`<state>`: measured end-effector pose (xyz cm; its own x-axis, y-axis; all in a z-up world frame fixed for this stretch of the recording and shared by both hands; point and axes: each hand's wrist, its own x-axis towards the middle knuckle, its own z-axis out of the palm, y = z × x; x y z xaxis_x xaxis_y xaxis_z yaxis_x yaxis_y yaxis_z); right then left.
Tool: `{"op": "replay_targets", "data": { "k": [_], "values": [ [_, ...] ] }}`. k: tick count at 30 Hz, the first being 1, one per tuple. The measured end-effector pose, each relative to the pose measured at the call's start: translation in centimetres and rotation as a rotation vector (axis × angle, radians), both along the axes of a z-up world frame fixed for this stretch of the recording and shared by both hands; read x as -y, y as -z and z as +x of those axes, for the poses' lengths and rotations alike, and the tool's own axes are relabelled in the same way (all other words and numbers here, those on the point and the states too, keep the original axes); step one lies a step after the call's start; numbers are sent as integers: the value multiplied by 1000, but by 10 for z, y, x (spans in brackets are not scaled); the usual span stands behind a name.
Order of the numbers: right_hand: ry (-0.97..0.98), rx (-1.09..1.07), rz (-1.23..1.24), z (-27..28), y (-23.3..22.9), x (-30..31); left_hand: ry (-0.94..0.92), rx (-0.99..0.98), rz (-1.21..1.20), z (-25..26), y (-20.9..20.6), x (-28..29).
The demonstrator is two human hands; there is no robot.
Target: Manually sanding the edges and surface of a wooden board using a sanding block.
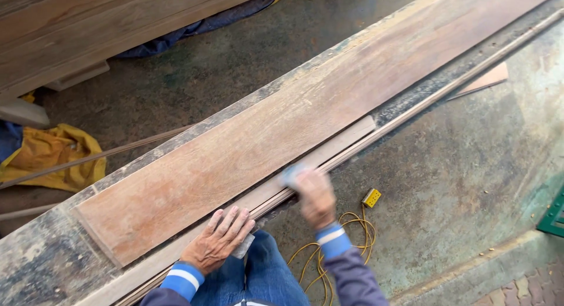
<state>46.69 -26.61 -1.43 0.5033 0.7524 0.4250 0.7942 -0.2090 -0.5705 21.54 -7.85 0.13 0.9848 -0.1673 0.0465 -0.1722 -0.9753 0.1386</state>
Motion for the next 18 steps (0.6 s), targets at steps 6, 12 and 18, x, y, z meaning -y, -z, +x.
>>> {"op": "replay_targets", "data": {
  "k": [6,12,18],
  "values": [
    [496,163,-144,70,34,37,-4,-27,-10,-3,1,3],
    [165,-6,14,-29,13,9,-10,19,-14,-2,3,3],
    [390,36,-7,152,33,57,-3,29,-28,-3,9,3]
  ]
}}
